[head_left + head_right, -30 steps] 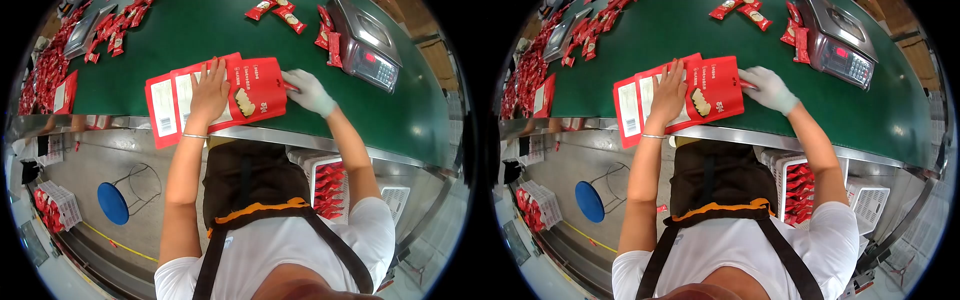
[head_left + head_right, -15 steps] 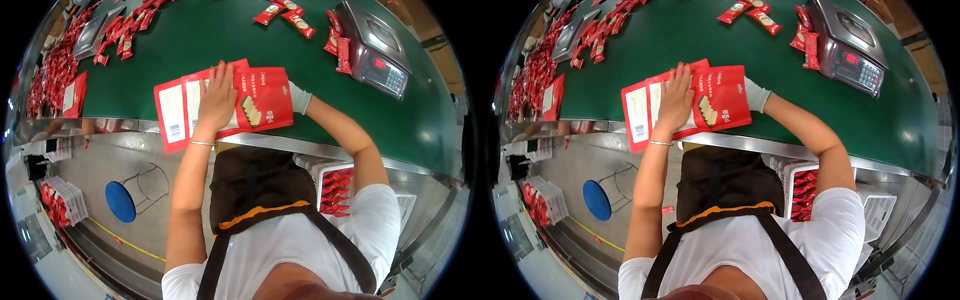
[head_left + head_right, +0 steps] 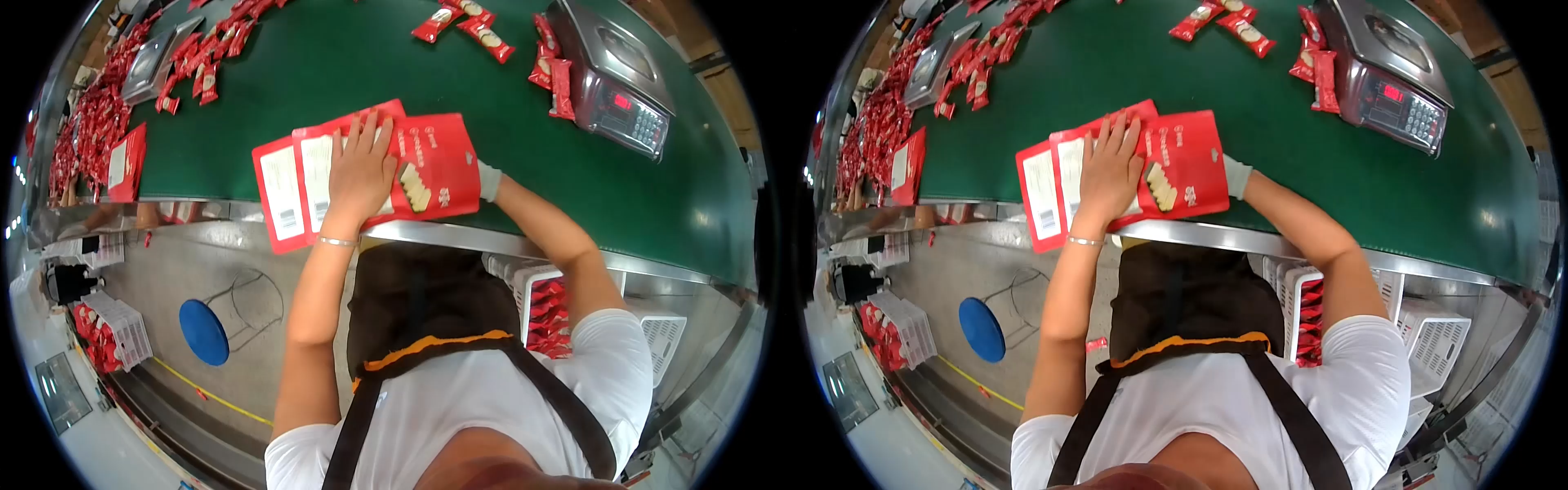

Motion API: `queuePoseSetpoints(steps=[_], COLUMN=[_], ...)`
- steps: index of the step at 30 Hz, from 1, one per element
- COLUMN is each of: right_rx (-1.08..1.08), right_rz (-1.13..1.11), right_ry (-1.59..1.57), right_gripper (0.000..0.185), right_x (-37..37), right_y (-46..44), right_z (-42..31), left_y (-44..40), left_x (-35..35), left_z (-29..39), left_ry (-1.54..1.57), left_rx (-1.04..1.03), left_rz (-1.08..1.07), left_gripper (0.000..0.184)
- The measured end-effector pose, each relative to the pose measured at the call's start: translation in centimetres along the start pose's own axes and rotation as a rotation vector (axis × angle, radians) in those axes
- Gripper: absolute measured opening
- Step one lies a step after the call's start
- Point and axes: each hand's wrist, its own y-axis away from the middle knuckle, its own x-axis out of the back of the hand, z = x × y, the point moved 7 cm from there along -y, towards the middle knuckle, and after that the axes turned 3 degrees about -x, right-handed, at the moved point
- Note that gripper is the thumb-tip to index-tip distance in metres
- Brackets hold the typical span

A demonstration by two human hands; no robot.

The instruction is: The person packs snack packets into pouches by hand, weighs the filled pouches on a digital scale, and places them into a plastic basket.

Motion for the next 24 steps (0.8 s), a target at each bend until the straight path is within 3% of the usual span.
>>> queuePoseSetpoints(steps=[3,4,5,6,7,9,10,12,13,15,17,20,22,24], right_rx=[0.164,0.549,0.277,-0.077,0.031,0.430,0.588,0.073,0.087,0.425,0.404,0.087,-0.004,-0.102], right_rz=[0.064,0.071,0.083,0.260,0.305,0.973,1.299,1.179,1.181,1.069,0.988,0.725,0.576,0.563], right_ry=[0.840,1.451,1.756,1.690,1.641,1.522,1.739,1.953,1.952,1.666,1.580,1.521,1.347,1.285], right_gripper=[0.046,0.043,0.038,0.025,0.030,0.038,0.045,0.049,0.049,0.047,0.043,0.030,0.028,0.032], right_x=[1.4,-0.2,-1.7,-1.5,1.0,5.3,5.1,10.9,10.3,7.1,1.7,-2.5,-4.3,-4.0], right_y=[-0.5,0.6,0.7,1.7,1.4,1.5,1.7,-1.1,-0.8,1.4,6.8,12.8,12.0,8.6], right_z=[-2.6,-6.0,-9.5,-13.1,-16.9,-24.9,-26.7,-25.9,-25.7,-23.0,-19.2,-13.0,-10.5,-9.5], left_y=[0.3,0.5,0.5,0.3,0.1,0.2,0.5,0.3,0.3,0.3,0.5,0.4,0.6,0.3], left_x=[0.1,0.1,0.0,-0.1,0.0,0.0,-0.1,-0.2,-0.5,-0.2,-0.1,-0.2,-0.3,0.0], left_z=[-0.1,-0.1,-0.3,-0.5,-0.6,-0.4,-0.3,-0.7,-0.9,-1.3,-1.2,-1.2,-1.0,-0.9], left_ry=[0.003,0.004,0.010,0.016,0.018,0.028,0.028,0.045,0.049,0.074,0.147,0.138,0.145,0.139], left_rx=[0.009,0.009,0.018,0.029,0.031,0.030,0.033,0.033,0.031,0.036,0.040,0.026,0.012,0.009], left_rz=[-0.028,-0.027,-0.031,-0.035,-0.030,-0.073,-0.076,-0.039,-0.031,-0.014,0.028,0.048,0.048,0.043], left_gripper=[0.054,0.054,0.053,0.053,0.053,0.055,0.055,0.054,0.056,0.056,0.056,0.056,0.056,0.058])
